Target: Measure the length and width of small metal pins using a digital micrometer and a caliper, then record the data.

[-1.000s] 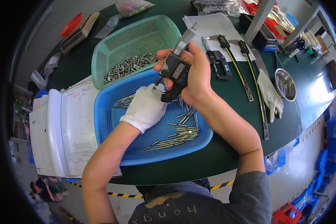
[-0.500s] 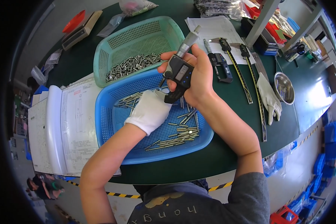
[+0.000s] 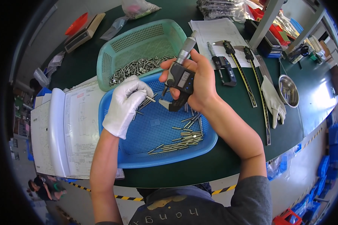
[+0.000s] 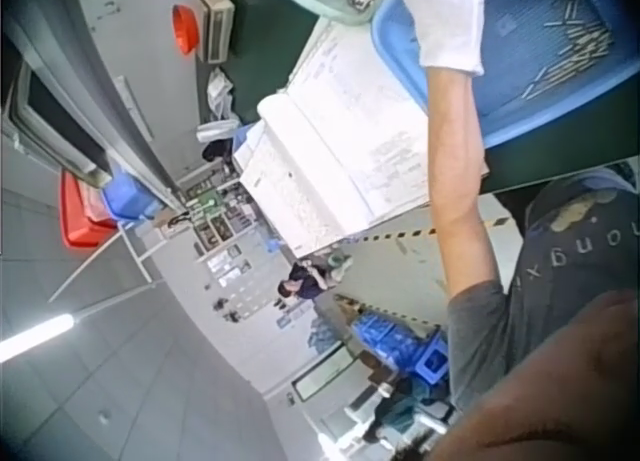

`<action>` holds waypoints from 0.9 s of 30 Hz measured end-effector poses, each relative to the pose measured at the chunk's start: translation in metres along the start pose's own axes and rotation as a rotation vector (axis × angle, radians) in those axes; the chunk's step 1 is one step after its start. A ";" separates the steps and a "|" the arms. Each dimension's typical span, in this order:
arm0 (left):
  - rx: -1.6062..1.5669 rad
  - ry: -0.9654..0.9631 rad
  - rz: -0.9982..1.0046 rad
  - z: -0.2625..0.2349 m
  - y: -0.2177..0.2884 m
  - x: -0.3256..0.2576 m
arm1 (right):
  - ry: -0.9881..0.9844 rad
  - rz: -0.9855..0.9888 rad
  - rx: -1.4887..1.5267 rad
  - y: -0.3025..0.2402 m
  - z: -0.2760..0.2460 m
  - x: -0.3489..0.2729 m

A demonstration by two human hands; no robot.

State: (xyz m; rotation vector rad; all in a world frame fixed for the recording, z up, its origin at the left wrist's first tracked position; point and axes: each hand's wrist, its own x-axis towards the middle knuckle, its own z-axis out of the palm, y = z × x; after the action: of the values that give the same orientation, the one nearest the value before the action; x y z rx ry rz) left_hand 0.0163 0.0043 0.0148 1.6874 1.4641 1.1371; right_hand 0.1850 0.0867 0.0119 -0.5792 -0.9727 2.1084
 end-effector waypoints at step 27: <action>-0.241 -0.047 -0.165 0.012 0.001 -0.001 | -0.075 -0.041 -0.086 0.004 -0.001 -0.001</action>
State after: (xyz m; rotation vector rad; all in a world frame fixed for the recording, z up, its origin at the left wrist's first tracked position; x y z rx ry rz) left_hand 0.0277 0.0040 0.0098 1.3937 1.3509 1.1265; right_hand 0.1847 0.0847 0.0078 -0.5220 -1.1130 2.0724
